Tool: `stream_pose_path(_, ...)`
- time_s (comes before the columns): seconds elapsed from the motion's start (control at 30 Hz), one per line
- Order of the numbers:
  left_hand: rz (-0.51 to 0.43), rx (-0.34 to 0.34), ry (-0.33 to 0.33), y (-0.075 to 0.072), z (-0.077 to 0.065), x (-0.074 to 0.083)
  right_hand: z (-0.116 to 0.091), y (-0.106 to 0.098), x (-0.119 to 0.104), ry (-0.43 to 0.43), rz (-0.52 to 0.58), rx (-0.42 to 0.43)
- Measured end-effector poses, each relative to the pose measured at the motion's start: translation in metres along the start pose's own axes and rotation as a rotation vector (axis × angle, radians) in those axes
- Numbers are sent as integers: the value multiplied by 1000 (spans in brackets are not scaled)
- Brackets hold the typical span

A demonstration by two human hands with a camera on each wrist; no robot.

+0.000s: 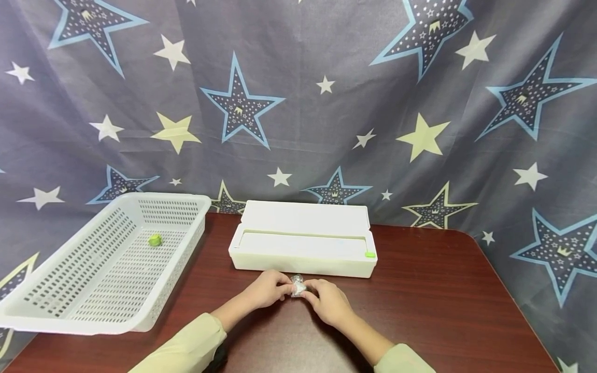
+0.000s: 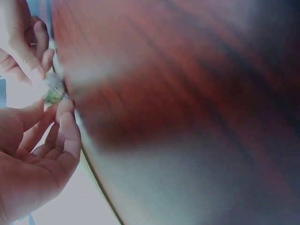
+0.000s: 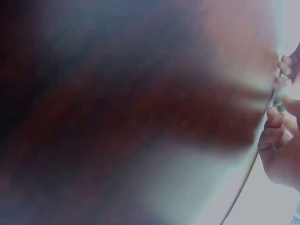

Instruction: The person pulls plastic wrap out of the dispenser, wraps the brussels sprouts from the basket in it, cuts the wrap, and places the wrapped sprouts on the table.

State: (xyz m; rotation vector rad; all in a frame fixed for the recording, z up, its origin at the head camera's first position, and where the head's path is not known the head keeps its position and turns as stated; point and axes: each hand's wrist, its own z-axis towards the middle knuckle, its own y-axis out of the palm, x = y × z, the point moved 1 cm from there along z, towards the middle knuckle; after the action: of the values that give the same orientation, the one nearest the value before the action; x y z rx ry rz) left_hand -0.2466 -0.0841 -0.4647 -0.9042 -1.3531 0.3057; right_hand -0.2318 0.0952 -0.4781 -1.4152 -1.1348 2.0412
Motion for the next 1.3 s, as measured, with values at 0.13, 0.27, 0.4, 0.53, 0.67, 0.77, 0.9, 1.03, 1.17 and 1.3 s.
stream_pose_path(0.13,-25,-3,-29,-1,1,1,1,-2,-1,-3,11,-15)
stream_pose_path(0.27,-70,5,-56,-2,3,0,2,-3,-1,-9,21,-30)
stream_pose_path(0.4,-77,-2,-65,-2,2,0,4,-1,-1,-3,25,-41)
stream_pose_path(0.53,-29,-20,-52,-1,2,1,5,-1,0,5,23,-60)
stream_pose_path(0.67,-14,-28,-51,-2,1,1,6,-1,0,12,22,-88)
stream_pose_path(0.77,-16,-39,-58,-3,0,1,7,-2,-1,24,36,-118)
stream_pose_path(0.9,-25,-55,-72,-4,-1,1,6,-3,-3,39,79,-152)
stream_pose_path(1.03,-18,-52,-86,-5,-1,0,5,-2,-4,65,115,-165)
stream_pose_path(1.17,-20,-46,-100,-5,-1,-1,5,0,-3,107,148,-138)
stream_pose_path(1.3,4,-25,-97,-5,-2,0,4,1,-3,132,175,-92)
